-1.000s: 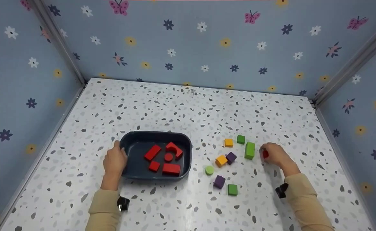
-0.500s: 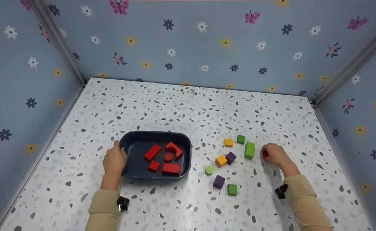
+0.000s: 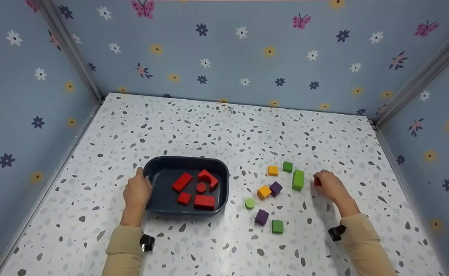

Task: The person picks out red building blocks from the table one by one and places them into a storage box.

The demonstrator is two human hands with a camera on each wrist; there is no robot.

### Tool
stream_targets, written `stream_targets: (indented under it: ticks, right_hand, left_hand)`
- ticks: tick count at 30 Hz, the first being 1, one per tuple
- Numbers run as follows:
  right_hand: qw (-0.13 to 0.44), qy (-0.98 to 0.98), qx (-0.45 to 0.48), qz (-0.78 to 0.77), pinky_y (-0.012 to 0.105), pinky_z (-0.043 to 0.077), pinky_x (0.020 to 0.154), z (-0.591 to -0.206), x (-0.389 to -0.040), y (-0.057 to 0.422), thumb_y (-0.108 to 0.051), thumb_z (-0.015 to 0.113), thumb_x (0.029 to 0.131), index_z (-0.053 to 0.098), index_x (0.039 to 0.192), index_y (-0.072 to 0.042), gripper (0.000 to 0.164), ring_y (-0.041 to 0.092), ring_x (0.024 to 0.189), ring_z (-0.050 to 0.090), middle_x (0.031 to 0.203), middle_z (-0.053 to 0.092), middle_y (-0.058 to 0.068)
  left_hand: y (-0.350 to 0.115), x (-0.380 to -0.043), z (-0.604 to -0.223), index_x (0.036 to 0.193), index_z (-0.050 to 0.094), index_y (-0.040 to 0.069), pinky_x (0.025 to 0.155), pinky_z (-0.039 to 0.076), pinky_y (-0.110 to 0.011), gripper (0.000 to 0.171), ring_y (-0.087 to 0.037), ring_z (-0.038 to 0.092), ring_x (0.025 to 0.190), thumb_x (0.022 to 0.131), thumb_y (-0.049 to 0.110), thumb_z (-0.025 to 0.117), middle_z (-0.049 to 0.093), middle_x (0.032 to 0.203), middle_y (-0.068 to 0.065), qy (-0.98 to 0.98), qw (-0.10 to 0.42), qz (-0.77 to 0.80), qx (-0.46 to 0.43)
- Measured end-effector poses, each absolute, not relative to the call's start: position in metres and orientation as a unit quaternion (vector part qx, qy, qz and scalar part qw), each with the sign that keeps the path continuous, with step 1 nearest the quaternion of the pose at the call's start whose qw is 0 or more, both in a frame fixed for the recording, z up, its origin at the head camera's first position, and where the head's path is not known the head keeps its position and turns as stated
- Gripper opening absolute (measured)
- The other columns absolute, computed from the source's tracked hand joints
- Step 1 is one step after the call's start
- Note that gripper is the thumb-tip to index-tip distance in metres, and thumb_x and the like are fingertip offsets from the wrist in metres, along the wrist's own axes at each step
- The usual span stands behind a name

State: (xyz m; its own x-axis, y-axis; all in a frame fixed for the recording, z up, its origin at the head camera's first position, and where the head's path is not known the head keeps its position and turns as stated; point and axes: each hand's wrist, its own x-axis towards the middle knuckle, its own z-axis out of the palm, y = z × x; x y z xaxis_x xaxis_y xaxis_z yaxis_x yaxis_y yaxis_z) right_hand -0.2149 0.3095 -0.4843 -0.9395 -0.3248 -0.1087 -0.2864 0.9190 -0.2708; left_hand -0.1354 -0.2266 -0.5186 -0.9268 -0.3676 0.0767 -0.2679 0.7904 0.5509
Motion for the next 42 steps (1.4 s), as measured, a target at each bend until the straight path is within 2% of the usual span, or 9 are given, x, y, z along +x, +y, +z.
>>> stream_targets:
  ticks: [11, 21, 25, 30, 42]
  right_hand:
    - [0.035, 0.970, -0.182, -0.155, 0.044, 0.044, 0.069, -0.472, -0.202, 0.293, 0.000, 0.064, 0.076, 0.058, 0.102, 0.011, 0.029, 0.031, 0.079, 0.055, 0.090, 0.056, 0.021]
    - [-0.004, 0.961, -0.214, -0.175, 0.042, 0.045, 0.069, -0.463, -0.191, 0.268, 0.002, 0.069, 0.073, 0.060, 0.101, 0.008, 0.031, 0.031, 0.083, 0.056, 0.094, 0.056, 0.020]
    - [-0.009, 0.959, -0.221, -0.178, 0.041, 0.046, 0.070, -0.456, -0.186, 0.254, 0.001, 0.069, 0.072, 0.060, 0.103, 0.008, 0.033, 0.029, 0.083, 0.055, 0.095, 0.056, 0.020]
    - [-0.015, 0.956, -0.229, -0.183, 0.039, 0.047, 0.071, -0.447, -0.180, 0.235, -0.001, 0.069, 0.073, 0.060, 0.104, 0.004, 0.033, 0.028, 0.085, 0.056, 0.098, 0.056, 0.018]
    - [-0.028, 0.944, -0.260, -0.200, 0.036, 0.048, 0.070, -0.444, -0.177, 0.208, -0.002, 0.070, 0.073, 0.060, 0.105, 0.004, 0.033, 0.026, 0.086, 0.056, 0.097, 0.056, 0.016]
  left_hand:
    - [-0.227, -0.136, -0.518, 0.109, 0.044, -0.003, 0.057, 0.041, -0.054, 0.023, -0.048, 0.056, 0.072, 0.089, 0.008, 0.044, 0.056, 0.086, -0.034, -0.941, 0.082, -0.281, 0.172]
    - [-0.226, -0.134, -0.519, 0.108, 0.044, -0.003, 0.053, 0.041, -0.053, 0.023, -0.048, 0.056, 0.067, 0.088, 0.008, 0.045, 0.056, 0.082, -0.034, -0.942, 0.094, -0.275, 0.169]
    - [-0.226, -0.134, -0.519, 0.111, 0.044, -0.004, 0.054, 0.041, -0.053, 0.025, -0.047, 0.057, 0.068, 0.089, 0.008, 0.045, 0.057, 0.082, -0.034, -0.943, 0.090, -0.274, 0.167]
    - [-0.226, -0.135, -0.520, 0.106, 0.044, -0.003, 0.055, 0.040, -0.054, 0.021, -0.048, 0.056, 0.069, 0.089, 0.008, 0.045, 0.056, 0.083, -0.034, -0.942, 0.094, -0.275, 0.168]
    - [-0.226, -0.135, -0.521, 0.106, 0.045, -0.003, 0.056, 0.040, -0.054, 0.021, -0.048, 0.056, 0.071, 0.088, 0.009, 0.046, 0.057, 0.082, -0.034, -0.941, 0.098, -0.275, 0.172]
